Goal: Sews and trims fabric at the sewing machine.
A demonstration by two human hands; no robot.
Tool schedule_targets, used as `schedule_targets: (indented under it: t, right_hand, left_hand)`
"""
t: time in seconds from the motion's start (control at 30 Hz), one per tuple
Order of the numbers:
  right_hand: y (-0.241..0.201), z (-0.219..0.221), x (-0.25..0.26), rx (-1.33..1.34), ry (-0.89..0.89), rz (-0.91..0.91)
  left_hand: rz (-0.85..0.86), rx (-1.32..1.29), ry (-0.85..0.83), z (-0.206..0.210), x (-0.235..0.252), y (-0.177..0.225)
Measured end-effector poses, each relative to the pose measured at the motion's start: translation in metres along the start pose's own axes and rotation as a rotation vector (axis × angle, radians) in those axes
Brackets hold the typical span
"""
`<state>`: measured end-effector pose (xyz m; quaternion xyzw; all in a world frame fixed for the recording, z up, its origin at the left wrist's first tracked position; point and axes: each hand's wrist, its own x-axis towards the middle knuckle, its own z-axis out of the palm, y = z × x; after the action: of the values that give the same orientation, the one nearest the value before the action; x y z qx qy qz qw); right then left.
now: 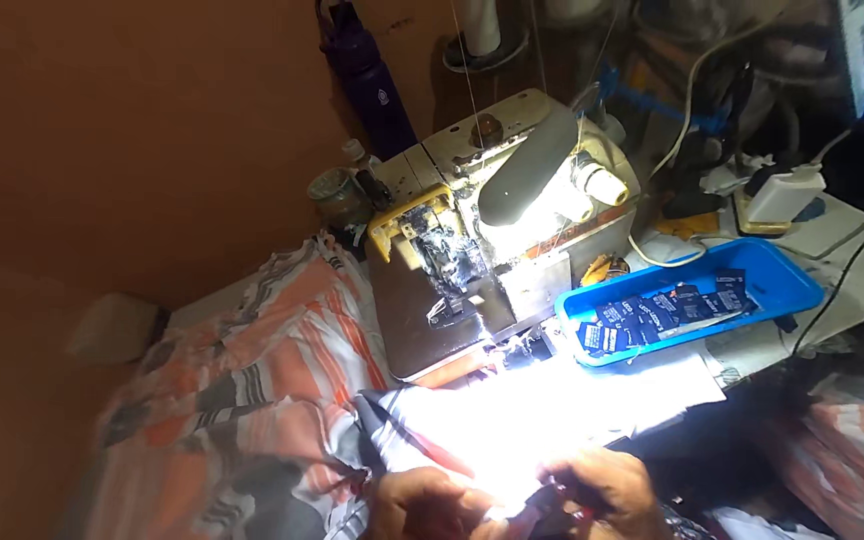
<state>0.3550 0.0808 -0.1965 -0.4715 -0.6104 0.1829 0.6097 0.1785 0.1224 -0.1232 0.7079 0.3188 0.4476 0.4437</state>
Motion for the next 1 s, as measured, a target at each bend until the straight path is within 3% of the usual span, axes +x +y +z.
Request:
schedule_targets:
  t: [0.1, 0.17, 0.23, 0.3, 0.33, 0.47, 0.6, 0.77, 0.83, 0.9, 1.0]
  right_hand:
    - [-0.008, -0.003, 0.015, 0.063, 0.036, -0.145]
    - [-0.014, 0.0, 0.026, 0.086, 0.022, -0.261]
    - [-0.019, 0.005, 0.037, 0.064, 0.029, -0.368]
    - [-0.02, 0.008, 0.045, 0.037, 0.091, -0.398]
    - [-0.02, 0.008, 0.048, 0.029, 0.122, -0.38]
    - [-0.013, 0.014, 0.051, 0.019, 0.194, -0.296]
    - [-0.006, 0.022, 0.047, 0.018, 0.212, -0.222]
    - [-0.003, 0.02, 0.047, 0.043, 0.07, -0.126]
    - [-0.004, 0.024, 0.051, 0.114, -0.028, -0.098]
    - [-0.007, 0.03, 0.057, 0.241, -0.069, 0.08]
    - [0.009, 0.038, 0.068, 0.389, -0.044, 0.436]
  left_hand:
    - [-0.025, -0.071, -0.195, -0.02, 0.019, -0.003]
    - [0.064, 0.05, -0.245, -0.029, 0.042, -0.016]
    - [0.143, 0.067, -0.453, -0.037, 0.062, -0.032]
    - [0.125, -0.055, -0.649, -0.036, 0.069, -0.035]
    - [0.105, -0.091, -0.659, -0.034, 0.067, -0.033]
    - [0.056, -0.095, -0.358, -0.024, 0.055, -0.035]
    - [0.12, -0.065, -0.107, -0.027, 0.051, -0.028]
    - [0.33, 0.352, 0.374, -0.059, 0.051, 0.006]
    - [0.427, 0.542, 0.412, -0.068, 0.072, 0.015]
    - [0.459, 0.761, 0.395, -0.065, 0.106, 0.003]
    - [0.255, 0.885, 0.221, -0.055, 0.149, -0.042]
